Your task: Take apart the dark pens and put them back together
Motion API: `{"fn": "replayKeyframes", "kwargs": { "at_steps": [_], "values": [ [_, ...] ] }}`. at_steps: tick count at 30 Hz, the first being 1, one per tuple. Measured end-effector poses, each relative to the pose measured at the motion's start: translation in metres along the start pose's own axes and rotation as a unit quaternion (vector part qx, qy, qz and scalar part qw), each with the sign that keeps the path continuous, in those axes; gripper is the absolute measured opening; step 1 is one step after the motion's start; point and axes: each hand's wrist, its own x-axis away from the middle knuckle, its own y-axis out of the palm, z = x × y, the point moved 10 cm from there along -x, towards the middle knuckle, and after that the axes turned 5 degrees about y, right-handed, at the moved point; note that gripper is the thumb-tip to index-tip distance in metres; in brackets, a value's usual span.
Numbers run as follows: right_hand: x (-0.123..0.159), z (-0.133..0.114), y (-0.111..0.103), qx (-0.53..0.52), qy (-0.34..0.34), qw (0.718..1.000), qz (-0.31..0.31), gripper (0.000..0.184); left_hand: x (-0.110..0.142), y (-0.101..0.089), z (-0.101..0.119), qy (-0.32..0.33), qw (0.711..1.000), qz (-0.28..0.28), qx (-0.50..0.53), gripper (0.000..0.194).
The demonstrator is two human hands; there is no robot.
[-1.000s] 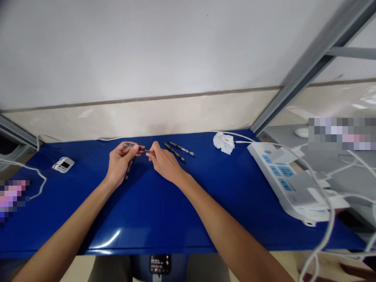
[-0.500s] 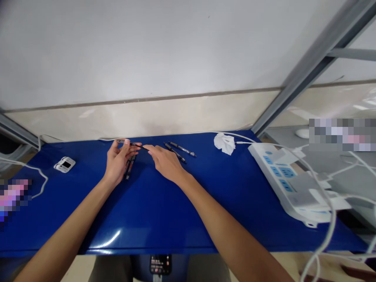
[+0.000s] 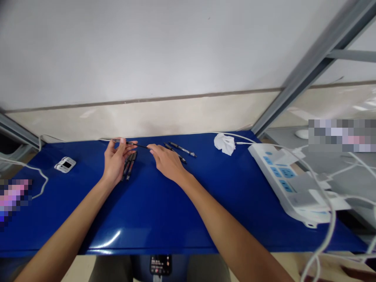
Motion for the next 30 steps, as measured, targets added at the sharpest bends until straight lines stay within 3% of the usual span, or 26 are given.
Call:
{"fn": "replayKeyframes", "kwargs": {
  "at_steps": [30],
  "values": [
    [-0.0009, -0.0026, -0.0056, -0.010, 0.013, 1.000, 0.013, 0.034, -0.0028, -0.0078, 0.0037, 0.016, 1.000, 0.023, -0.005, 0.036]
  ]
}}
